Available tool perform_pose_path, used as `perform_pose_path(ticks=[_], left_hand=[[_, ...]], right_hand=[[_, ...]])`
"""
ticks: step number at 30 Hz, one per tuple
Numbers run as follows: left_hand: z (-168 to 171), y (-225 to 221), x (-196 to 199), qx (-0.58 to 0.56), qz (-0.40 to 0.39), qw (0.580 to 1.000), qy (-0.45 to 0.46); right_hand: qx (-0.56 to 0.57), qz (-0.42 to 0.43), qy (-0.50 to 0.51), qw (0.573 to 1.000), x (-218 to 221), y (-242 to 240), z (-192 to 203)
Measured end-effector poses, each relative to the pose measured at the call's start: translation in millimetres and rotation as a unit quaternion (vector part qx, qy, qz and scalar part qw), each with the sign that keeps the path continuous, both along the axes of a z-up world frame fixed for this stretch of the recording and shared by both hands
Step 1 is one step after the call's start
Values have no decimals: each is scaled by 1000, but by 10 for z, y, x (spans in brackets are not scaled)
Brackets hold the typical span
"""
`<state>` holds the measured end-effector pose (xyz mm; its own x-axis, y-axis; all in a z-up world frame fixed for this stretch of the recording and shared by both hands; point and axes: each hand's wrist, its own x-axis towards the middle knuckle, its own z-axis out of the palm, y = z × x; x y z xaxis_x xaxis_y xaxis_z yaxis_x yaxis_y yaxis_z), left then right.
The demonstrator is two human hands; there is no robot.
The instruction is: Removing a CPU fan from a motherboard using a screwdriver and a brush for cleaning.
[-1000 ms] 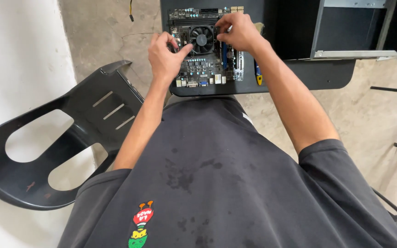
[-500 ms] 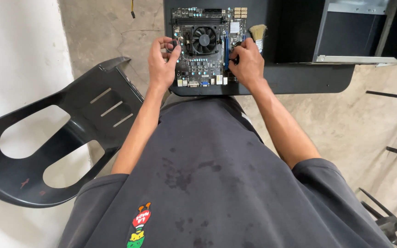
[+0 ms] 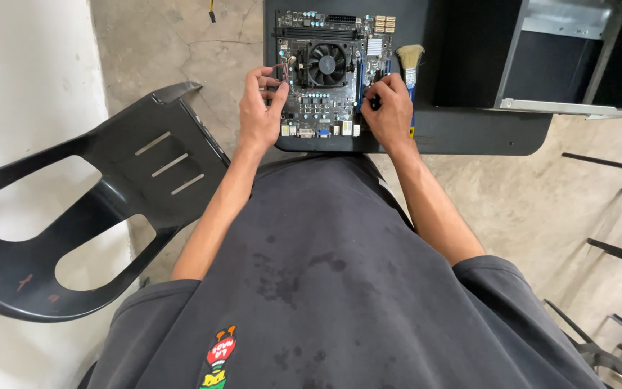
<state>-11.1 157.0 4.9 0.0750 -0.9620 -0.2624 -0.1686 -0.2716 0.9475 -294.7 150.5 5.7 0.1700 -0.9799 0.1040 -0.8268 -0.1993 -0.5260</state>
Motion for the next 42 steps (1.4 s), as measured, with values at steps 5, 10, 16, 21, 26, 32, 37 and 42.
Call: perform_pose_path(ticks=[5,10,16,21,26,32,37,42], left_hand=[[20,5,4,-2,3,1000,-2],[-7,8,3,-9,-3,1000,-9],[-4,1,5,-13,0,1000,-9],[-55,5,-13,-24,-6,1000,-15],[-35,8,-13,-35,-13,998,-54],[-79,13,-1,-37,-17,997,-69],[-82,15,13,-35,-21,997,-70],[-66,19,18,-36,-24,996,-73]], right_hand=[[19,2,-16,1000,12,-3,39],[11,-7,-38,999,-18,4,-9],[-28,-36,-66,997,-11,49,-50],[-36,-25,-105,994,-9,48,5],[-11,-23,-130,991,-12,25,24],[1,13,-108,994,-24,-4,19],[-29,-7,-66,997,-5,10,-28],[-50,-21,-28,998,3,37,-60]])
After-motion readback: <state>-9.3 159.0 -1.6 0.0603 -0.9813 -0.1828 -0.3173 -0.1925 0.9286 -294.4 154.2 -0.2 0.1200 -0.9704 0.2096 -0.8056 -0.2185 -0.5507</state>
